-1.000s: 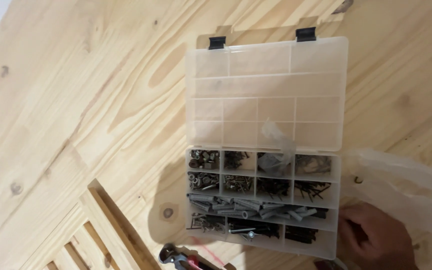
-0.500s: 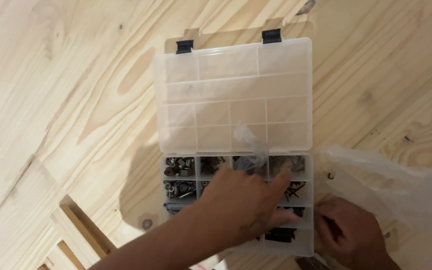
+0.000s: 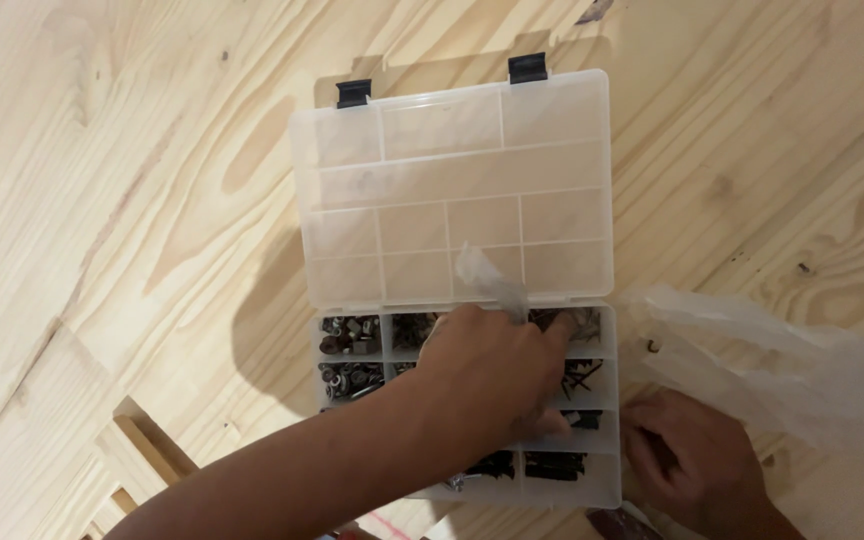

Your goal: Measuring a wooden plaque, marking the center, and hammering a small metal hanger onto the back.

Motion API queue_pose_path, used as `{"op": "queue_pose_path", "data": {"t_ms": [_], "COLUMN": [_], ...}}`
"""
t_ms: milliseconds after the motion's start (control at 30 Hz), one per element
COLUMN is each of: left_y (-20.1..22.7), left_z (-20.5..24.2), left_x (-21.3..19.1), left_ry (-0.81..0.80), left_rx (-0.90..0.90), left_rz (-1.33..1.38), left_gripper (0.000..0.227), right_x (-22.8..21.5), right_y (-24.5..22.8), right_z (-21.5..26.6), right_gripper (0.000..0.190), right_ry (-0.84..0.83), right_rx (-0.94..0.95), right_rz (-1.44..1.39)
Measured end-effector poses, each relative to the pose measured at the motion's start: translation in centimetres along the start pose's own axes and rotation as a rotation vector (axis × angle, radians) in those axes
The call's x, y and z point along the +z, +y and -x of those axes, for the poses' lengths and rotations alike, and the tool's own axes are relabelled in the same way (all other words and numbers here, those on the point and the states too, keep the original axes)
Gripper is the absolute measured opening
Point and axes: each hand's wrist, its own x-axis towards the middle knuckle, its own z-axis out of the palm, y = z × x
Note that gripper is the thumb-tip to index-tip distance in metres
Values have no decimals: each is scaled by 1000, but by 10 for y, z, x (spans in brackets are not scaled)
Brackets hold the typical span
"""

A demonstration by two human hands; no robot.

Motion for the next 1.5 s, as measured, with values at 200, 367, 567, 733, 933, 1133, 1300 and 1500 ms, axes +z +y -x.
{"op": "queue_pose_path", "data": {"t_ms": [200, 367, 567, 733, 933, 1133, 1300, 1500], "left_y": [2, 2, -3, -8, -10, -21, -13, -23], "left_z": [-4, -7, -8, -11, -8, -5, -21, -43], "left_x": [0, -7, -6, 6, -6, -16, -4, 3], "left_ry": [12, -63, -106, 19, 15, 16, 890, 1036], "left_rx": [47, 29, 31, 71, 112, 208, 642, 656], "left_rz": [-68, -58, -79, -127, -91, 18, -346, -415], "left_gripper": [96, 108, 109, 109, 88, 44, 12, 19], "right_x": [-4, -2, -5, -6, -2, 1, -2, -2], "right_y": [-7, -6, -11, -12, -7, 0, -10, -11], "right_z": [-5, -4, -6, -7, -3, -1, -5, -6], "right_gripper": [8, 8, 8, 8, 6, 17, 7, 9], "right_ry": [92, 75, 99, 139, 80, -105, 78, 76], "right_rx": [-119, -97, -111, -183, -92, 178, -36, -58], "right_rz": [-14, -13, -22, -17, -24, 7, -6, -57]}}
